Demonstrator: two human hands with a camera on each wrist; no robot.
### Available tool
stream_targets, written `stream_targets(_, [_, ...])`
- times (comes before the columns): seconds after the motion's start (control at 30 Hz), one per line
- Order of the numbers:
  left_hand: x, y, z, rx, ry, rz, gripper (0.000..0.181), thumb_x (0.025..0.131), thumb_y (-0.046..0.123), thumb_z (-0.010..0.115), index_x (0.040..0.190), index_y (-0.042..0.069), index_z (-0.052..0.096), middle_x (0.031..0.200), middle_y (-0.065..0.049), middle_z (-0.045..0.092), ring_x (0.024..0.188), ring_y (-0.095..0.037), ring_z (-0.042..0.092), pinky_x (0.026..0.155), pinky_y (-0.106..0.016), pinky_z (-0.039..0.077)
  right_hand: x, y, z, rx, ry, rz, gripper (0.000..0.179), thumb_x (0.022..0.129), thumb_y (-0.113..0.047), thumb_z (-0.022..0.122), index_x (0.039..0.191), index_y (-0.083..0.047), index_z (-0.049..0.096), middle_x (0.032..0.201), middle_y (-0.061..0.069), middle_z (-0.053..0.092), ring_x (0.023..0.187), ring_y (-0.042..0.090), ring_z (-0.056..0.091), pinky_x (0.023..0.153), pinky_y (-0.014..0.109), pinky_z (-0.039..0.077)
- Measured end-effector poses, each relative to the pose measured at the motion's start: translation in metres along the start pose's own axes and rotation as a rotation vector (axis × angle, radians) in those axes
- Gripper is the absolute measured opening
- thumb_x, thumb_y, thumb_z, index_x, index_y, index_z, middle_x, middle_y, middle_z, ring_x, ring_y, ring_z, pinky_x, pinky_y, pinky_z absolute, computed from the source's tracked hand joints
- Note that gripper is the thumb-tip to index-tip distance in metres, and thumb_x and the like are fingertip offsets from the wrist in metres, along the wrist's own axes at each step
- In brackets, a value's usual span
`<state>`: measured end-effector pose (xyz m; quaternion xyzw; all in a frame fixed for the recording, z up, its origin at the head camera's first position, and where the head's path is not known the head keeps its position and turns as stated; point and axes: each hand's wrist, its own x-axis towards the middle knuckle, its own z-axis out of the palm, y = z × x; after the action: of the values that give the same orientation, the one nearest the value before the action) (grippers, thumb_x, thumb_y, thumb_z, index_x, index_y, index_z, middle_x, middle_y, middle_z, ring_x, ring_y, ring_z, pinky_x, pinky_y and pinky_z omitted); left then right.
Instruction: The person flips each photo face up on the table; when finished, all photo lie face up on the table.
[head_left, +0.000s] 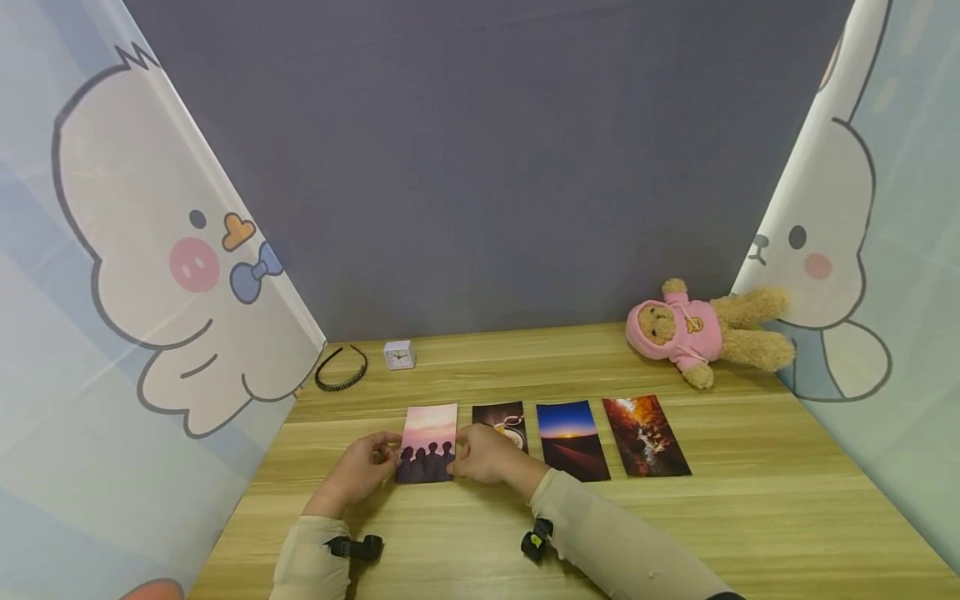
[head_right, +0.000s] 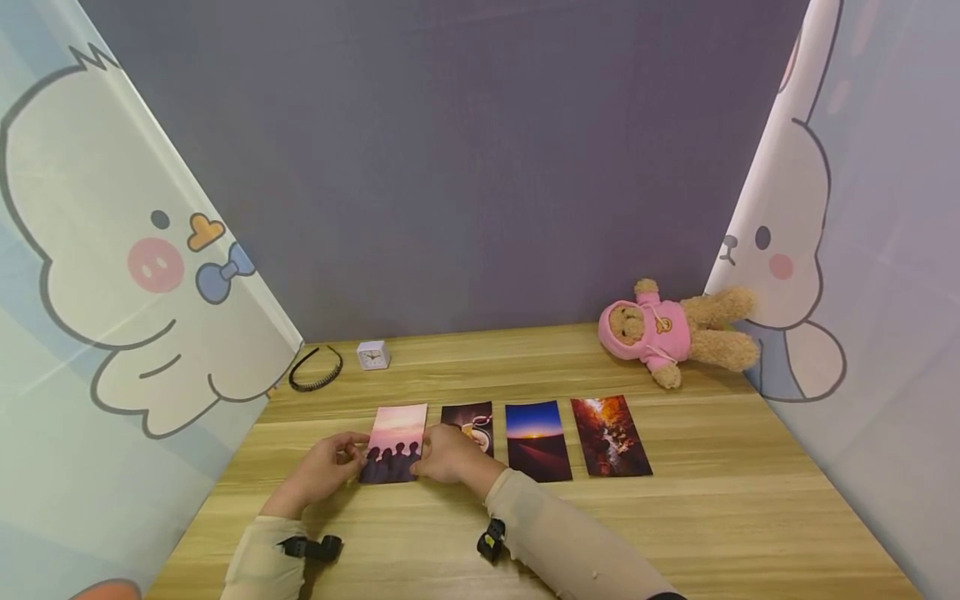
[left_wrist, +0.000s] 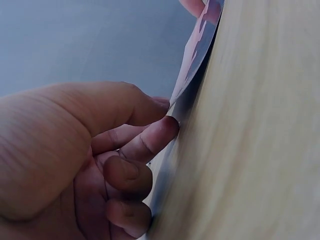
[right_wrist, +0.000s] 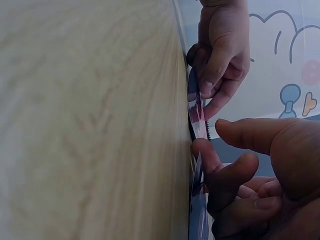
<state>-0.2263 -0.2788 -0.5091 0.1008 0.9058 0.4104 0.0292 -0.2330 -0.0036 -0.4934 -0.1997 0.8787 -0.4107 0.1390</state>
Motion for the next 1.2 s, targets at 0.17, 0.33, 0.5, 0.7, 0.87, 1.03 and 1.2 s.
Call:
stream_targets(0.17, [0.0,-0.002,0.001,0.022,0.009,0.004,0.031,0.094,0.001,0.074,0.124,0.0,0.07,0.087,-0.001,0.06,0.074,-0.014,0.059,0.064,-0.026,0.049,0.0,0.001,-0.001,-0.054,0.012,0.001,0.063,0.09,-0.027,0.084,0.141,0.002,0.06,0.066,-0.009,0.067,0.057,0.011,0.059,0.069,0.031,0.05])
stream_targets(0.33, [0.002,-0.003,0.001,0.015,-0.002,0.008,0.03,0.095,0.002,0.074,0.125,0.001,0.07,0.087,-0.001,0.06,0.075,-0.014,0.059,0.065,-0.026,0.049,0.0,0.002,-0.001,-0.076,0.022,-0.002,0.062,0.089,-0.027,0.084,0.139,0.002,0.062,0.069,-0.011,0.066,0.061,0.011,0.06,0.069,0.032,0.051])
stream_targets(0.5, [0.002,-0.002,0.001,0.024,0.0,0.016,0.03,0.095,0.004,0.075,0.124,0.001,0.07,0.087,0.0,0.06,0.076,-0.014,0.059,0.065,-0.026,0.049,0.001,0.003,-0.002,-0.083,0.024,-0.007,0.062,0.088,-0.027,0.084,0.138,0.002,0.063,0.071,-0.013,0.065,0.062,0.01,0.06,0.069,0.032,0.051])
stream_targets(0.7, [0.001,-0.002,0.001,0.005,0.003,0.012,0.031,0.095,0.005,0.075,0.125,0.001,0.069,0.087,-0.001,0.061,0.075,-0.014,0.059,0.065,-0.027,0.049,0.001,0.003,-0.006,-0.014,0.001,-0.006,0.063,0.092,-0.025,0.082,0.143,0.003,0.059,0.072,-0.007,0.069,0.056,0.01,0.058,0.061,0.03,0.048])
stream_targets(0.87, [0.001,-0.002,-0.001,-0.018,0.003,0.009,0.032,0.096,0.008,0.076,0.126,0.002,0.068,0.089,-0.002,0.062,0.077,-0.015,0.062,0.067,-0.027,0.051,0.001,0.006,-0.012,0.034,-0.017,-0.029,0.057,0.095,-0.025,0.079,0.142,0.0,0.06,0.077,-0.004,0.069,0.054,0.011,0.055,0.059,0.03,0.047])
stream_targets(1.03, [0.001,0.0,-0.003,0.012,0.034,0.018,0.031,0.097,0.011,0.076,0.126,0.002,0.069,0.089,-0.002,0.064,0.074,-0.016,0.062,0.063,-0.028,0.051,0.0,0.014,-0.02,0.05,0.019,-0.099,0.048,0.097,-0.021,0.077,0.139,0.0,0.063,0.081,-0.006,0.066,0.062,0.009,0.057,0.071,0.031,0.052])
stream_targets(1.2, [0.002,0.006,-0.005,0.025,0.057,0.018,0.031,0.098,0.012,0.075,0.127,0.002,0.068,0.094,-0.003,0.066,0.071,-0.015,0.061,0.057,-0.03,0.051,-0.003,0.023,-0.034,0.049,0.067,-0.166,0.04,0.1,-0.018,0.074,0.134,0.0,0.065,0.082,-0.006,0.066,0.063,0.011,0.059,0.068,0.031,0.053])
